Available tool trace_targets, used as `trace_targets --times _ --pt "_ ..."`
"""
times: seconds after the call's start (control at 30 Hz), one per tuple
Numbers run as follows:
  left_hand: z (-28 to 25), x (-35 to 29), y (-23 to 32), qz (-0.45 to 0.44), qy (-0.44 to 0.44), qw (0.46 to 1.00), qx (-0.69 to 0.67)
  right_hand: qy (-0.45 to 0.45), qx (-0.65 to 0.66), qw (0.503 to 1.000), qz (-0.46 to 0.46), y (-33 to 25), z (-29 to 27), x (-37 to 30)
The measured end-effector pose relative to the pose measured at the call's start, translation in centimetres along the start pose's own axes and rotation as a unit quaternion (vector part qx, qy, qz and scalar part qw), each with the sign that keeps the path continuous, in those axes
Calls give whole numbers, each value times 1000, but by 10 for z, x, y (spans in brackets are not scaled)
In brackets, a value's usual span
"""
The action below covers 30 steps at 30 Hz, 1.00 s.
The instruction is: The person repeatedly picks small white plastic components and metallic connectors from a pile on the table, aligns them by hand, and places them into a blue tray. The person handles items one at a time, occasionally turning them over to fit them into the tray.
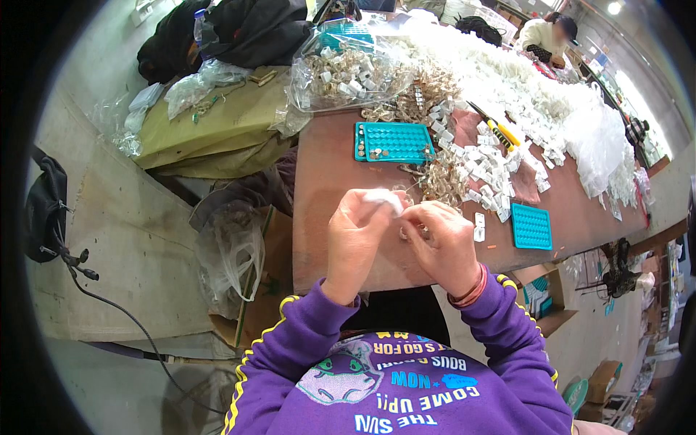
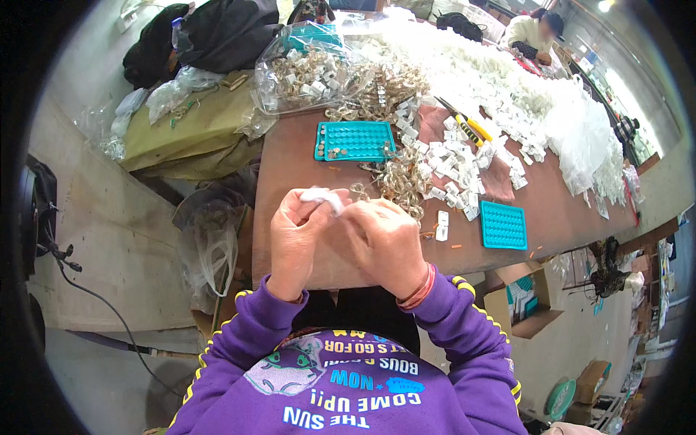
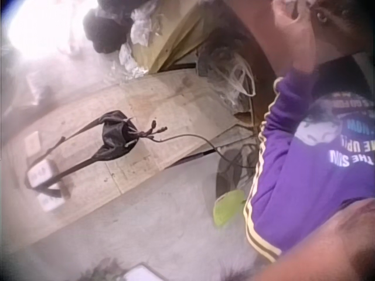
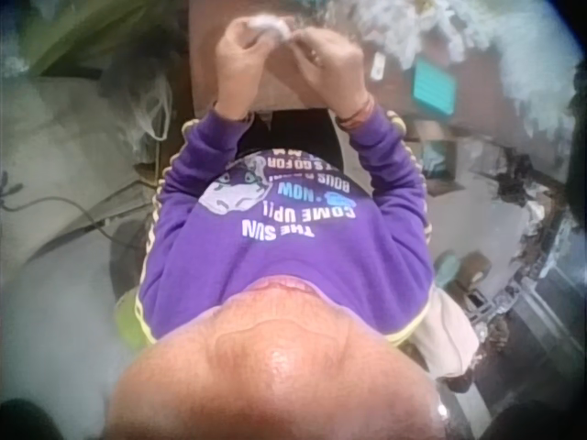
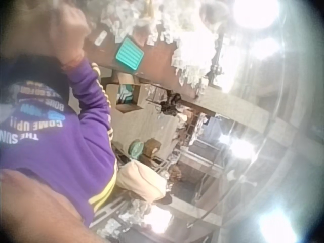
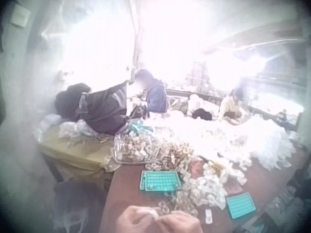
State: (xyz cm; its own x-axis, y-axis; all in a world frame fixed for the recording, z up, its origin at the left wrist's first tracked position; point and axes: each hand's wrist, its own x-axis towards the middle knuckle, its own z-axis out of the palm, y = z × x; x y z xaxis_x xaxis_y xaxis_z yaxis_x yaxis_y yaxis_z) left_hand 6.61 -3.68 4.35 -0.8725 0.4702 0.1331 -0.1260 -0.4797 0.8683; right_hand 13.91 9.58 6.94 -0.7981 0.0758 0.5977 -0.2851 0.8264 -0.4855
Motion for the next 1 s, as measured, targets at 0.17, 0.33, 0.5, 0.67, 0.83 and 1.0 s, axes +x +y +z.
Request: trace_targets --times 0.17,0.33,0.5,0.67,0.83,1.0 --pt "-10 2 2 -61 -67 995 -48 -20 69 995 68 7 -3 -3" --pt "-19 8 -1 -59 -132 988 -58 -46 224 957 181 12 -2 -3" --pt "-23 10 -7 -57 -131 989 -47 -77 284 927 231 15 -7 -2" --pt "-22 11 -13 -32 -83 995 -39 -69 218 954 192 12 -5 -4" --pt "-15 7 -13 16 -52 999 -1 -54 118 986 101 8 -9 -6" --pt "-9 4 -15 19 -23 999 -29 -31 92 991 87 0 -6 -6"
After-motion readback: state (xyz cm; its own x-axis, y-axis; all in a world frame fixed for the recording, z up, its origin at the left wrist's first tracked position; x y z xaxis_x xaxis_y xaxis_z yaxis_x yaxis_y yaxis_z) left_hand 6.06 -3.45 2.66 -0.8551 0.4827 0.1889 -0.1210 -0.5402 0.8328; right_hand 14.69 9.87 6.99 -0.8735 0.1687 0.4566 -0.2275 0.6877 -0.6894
